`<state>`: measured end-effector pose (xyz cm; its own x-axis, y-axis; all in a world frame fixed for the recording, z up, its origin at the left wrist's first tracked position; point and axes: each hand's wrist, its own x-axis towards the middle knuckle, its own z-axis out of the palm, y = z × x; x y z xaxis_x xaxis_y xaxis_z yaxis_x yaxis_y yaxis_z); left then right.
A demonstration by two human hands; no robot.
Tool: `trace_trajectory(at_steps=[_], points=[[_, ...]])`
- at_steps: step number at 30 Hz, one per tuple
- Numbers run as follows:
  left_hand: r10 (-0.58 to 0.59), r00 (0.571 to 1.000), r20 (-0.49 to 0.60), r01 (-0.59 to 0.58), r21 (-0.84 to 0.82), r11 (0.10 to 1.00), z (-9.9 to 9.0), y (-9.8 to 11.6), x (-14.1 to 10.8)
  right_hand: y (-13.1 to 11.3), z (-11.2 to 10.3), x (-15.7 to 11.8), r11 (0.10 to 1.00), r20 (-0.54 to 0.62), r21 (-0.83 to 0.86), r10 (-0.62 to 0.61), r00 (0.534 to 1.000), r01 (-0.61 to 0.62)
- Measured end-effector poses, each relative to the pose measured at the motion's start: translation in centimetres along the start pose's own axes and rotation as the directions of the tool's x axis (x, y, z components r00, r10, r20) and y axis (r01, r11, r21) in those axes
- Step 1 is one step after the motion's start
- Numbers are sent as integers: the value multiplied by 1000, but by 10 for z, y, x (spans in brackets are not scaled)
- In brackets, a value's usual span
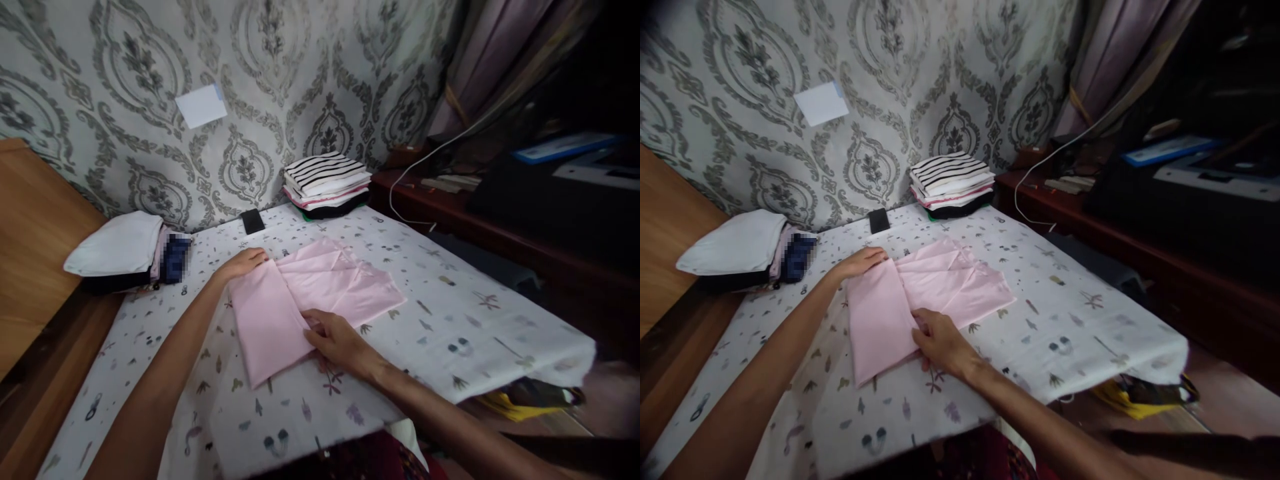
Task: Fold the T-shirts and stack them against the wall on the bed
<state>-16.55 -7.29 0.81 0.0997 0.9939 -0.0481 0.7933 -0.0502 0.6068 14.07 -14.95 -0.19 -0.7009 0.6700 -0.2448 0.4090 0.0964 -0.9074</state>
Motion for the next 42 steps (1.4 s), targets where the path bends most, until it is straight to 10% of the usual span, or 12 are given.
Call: trace_trajectory(at_steps=[4,11,28,34,42], points=[[-35,999,16,34,19,999,-15,-15,-21,-15,-2,4,855,-224,-516,-193,955,52],[-76,997,-34,78,74,994,-9,-24,-52,-30,27,65,521,90,-779,-456,886,348],[-131,941,-313,221,272,937,18,-29,-75,0,30,96,488,127,-773,-505,854,404],[48,879,-475,166,399,902,30,7,-108,-17,32,77,450,256,-698,-569,781,557],[376,897,-233,-238,463,854,86,79,-210,-4,39,88,421,235,-729,-586,775,539]])
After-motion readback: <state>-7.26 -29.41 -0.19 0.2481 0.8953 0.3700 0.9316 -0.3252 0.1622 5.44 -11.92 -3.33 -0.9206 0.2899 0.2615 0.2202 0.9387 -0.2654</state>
